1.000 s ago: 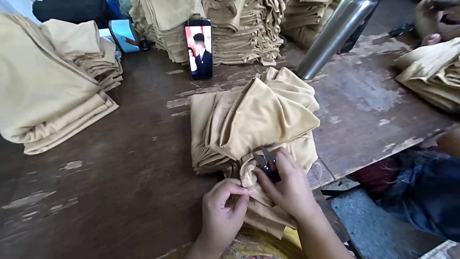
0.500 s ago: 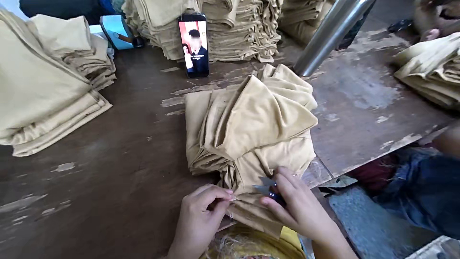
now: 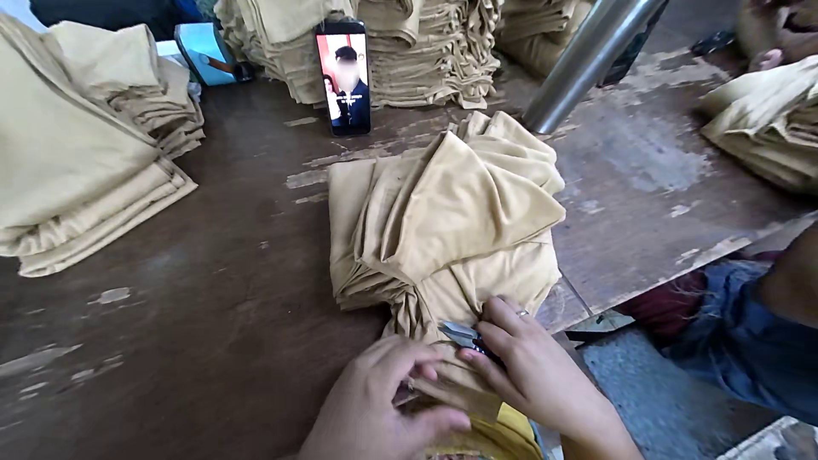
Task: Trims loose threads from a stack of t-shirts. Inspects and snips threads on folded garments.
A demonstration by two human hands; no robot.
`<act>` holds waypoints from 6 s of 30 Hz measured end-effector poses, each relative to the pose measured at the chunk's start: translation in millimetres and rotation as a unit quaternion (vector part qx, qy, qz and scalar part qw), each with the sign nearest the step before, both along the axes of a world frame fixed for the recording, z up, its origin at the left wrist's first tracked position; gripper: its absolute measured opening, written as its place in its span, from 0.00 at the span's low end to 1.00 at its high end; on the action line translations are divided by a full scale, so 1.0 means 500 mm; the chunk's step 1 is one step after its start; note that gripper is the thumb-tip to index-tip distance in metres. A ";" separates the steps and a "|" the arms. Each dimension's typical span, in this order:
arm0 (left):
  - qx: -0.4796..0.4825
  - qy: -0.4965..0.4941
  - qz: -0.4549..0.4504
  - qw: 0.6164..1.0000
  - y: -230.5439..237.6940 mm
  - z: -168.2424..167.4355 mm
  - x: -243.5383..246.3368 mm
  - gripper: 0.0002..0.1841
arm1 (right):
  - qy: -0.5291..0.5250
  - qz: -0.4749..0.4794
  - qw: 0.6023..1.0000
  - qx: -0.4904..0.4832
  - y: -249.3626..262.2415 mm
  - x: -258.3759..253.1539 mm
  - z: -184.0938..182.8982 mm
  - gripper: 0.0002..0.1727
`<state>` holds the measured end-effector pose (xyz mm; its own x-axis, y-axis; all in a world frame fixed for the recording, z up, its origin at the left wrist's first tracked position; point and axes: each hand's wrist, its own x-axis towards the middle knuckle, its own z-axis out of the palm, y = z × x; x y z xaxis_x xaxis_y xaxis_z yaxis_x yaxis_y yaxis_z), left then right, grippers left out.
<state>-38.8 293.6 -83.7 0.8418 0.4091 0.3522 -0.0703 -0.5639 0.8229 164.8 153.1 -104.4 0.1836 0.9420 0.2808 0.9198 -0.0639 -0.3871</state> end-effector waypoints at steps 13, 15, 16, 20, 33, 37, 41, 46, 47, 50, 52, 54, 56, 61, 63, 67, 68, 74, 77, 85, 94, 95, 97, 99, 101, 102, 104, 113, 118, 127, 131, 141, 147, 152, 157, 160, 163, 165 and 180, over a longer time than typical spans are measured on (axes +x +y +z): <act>0.043 -0.020 0.143 0.989 -0.011 -0.039 0.049 0.15 | -0.055 -0.017 0.998 -0.005 0.006 -0.013 0.002 0.38; 0.034 -0.027 0.146 0.988 -0.010 -0.043 0.050 0.15 | -0.071 -0.030 0.997 -0.005 0.012 -0.020 0.001 0.37; 0.032 -0.027 0.147 0.988 -0.010 -0.044 0.050 0.15 | -0.075 -0.034 0.997 -0.008 0.014 -0.023 0.002 0.36; 0.048 -0.024 0.145 0.988 -0.009 -0.042 0.050 0.11 | -0.045 -0.026 0.999 -0.006 0.012 -0.018 0.001 0.37; 0.160 -0.097 0.092 0.978 0.000 -0.042 0.043 0.06 | 0.148 0.032 0.986 0.075 -0.011 0.018 -0.007 0.29; 0.099 -0.106 -0.037 0.989 0.009 -0.023 0.015 0.09 | 0.175 0.035 0.978 0.105 -0.011 0.022 -0.005 0.19; 0.002 -0.077 -0.245 0.966 0.023 0.010 -0.004 0.25 | 0.176 0.034 0.976 0.125 -0.014 0.024 0.000 0.11; 0.100 -0.015 0.094 0.990 -0.006 -0.013 0.038 0.28 | 0.185 0.044 0.971 0.147 -0.008 0.024 0.020 0.09; 0.120 0.006 0.141 0.983 -0.008 -0.021 0.053 0.27 | 0.188 0.050 0.969 0.152 -0.006 0.023 0.023 0.09; 0.107 -0.007 0.178 0.978 -0.005 -0.027 0.085 0.21 | 0.156 0.028 0.971 0.178 -0.005 0.027 0.033 0.08; -0.033 -0.072 0.116 0.990 0.004 0.000 0.085 0.20 | 0.123 -0.032 0.970 0.208 -0.018 0.052 0.048 0.13; -0.178 -0.135 0.038 0.974 0.015 0.026 0.087 0.18 | 0.136 -0.062 0.952 0.268 -0.027 0.078 0.074 0.14; -0.222 -0.158 0.013 0.962 0.017 0.040 0.097 0.19 | 0.205 -0.031 0.908 0.364 -0.009 0.070 0.105 0.09; -0.173 -0.229 0.086 0.954 0.041 0.055 0.104 0.24 | 0.375 0.082 0.821 0.423 0.031 0.012 0.118 0.10; -0.143 -0.250 0.111 0.951 0.044 0.056 0.081 0.24 | 0.374 0.107 0.865 0.317 0.014 0.007 0.085 0.10; -0.038 -0.169 0.002 0.985 0.033 0.043 0.016 0.14 | 0.247 0.139 0.951 0.120 -0.032 0.003 0.014 0.22; -0.007 -0.112 -0.047 0.993 0.032 0.039 0.005 0.15 | 0.214 0.141 0.962 0.097 -0.039 0.002 -0.001 0.23; 0.180 0.023 -0.010 0.983 -0.011 -0.031 0.033 0.09 | 0.284 0.161 0.938 0.114 -0.051 0.004 -0.017 0.10; 0.155 -0.058 0.096 0.982 -0.018 -0.054 0.049 0.08 | 0.347 0.177 0.909 0.150 -0.056 0.012 0.010 0.12; 0.032 -0.076 0.167 0.983 -0.030 -0.052 0.063 0.11 | 0.265 0.033 0.899 0.347 0.021 0.021 0.039 0.09; -0.509 -0.217 0.034 0.832 -0.027 -0.046 0.061 0.24 | 0.240 0.048 0.942 0.231 0.067 -0.016 -0.021 0.14; -0.506 -0.232 0.027 0.831 -0.029 -0.050 0.059 0.23 | 0.269 0.064 0.932 0.236 0.061 -0.021 -0.018 0.16; -0.485 -0.250 0.002 0.838 -0.031 -0.059 0.055 0.20 | 0.296 0.082 0.918 0.250 0.055 -0.034 -0.013 0.17; -0.447 -0.257 -0.011 0.857 -0.036 -0.063 0.053 0.19 | 0.306 0.098 0.909 0.265 0.056 -0.047 -0.010 0.16; -0.372 -0.251 0.031 0.893 -0.046 -0.065 0.060 0.22 | 0.311 0.098 0.907 0.267 0.056 -0.054 -0.007 0.12; -0.327 -0.245 0.066 0.910 -0.051 -0.066 0.066 0.23 | 0.312 0.091 0.908 0.262 0.054 -0.054 -0.005 0.11; -0.254 -0.241 0.127 0.928 -0.058 -0.069 0.075 0.20 | 0.307 0.077 0.918 0.238 0.044 -0.051 -0.003 0.15; -0.313 -0.230 0.106 0.915 -0.059 -0.064 0.063 0.06 | 0.171 0.022 0.977 0.122 -0.017 -0.052 -0.026 0.24; -0.348 -0.239 0.081 0.903 -0.060 -0.058 0.058 0.06 | 0.118 0.001 0.987 0.108 -0.015 -0.060 -0.026 0.24; -0.354 -0.237 0.074 0.902 -0.057 -0.058 0.051 0.06 | 0.068 -0.012 0.992 0.107 0.009 -0.075 -0.017 0.27; -0.350 -0.233 0.073 0.905 -0.055 -0.057 0.047 0.06 | 0.085 -0.011 0.990 0.109 0.010 -0.074 -0.015 0.28; -0.333 -0.223 0.081 0.913 -0.054 -0.057 0.047 0.06 | 0.109 0.000 0.989 0.101 0.048 -0.076 0.007 0.29; -0.335 -0.237 0.119 0.904 -0.040 -0.056 0.065 0.15 | 0.167 0.026 0.980 0.102 0.036 -0.073 0.006 0.29; -0.348 -0.251 0.156 0.890 -0.037 -0.061 0.070 0.05 | 0.186 0.042 0.975 0.115 0.028 -0.068 -0.008 0.25; -0.368 -0.243 0.159 0.883 -0.049 -0.044 0.057 0.04 | 0.162 0.043 0.978 0.125 0.029 -0.074 -0.013 0.22; -0.355 -0.238 0.156 0.891 -0.049 -0.045 0.050 0.04 | 0.151 0.038 0.980 0.120 0.034 -0.075 -0.011 0.22; -0.330 -0.241 0.145 0.901 -0.045 -0.049 0.046 0.05 | 0.124 0.028 0.985 0.118 0.043 -0.078 -0.007 0.24; -0.307 -0.243 0.139 0.910 -0.042 -0.051 0.045 0.06 | 0.099 0.020 0.988 0.118 0.050 -0.081 -0.004 0.25; -0.284 -0.219 0.155 0.921 -0.037 -0.042 0.052 0.09 | 0.087 -0.066 0.976 0.190 0.071 -0.043 -0.004 0.19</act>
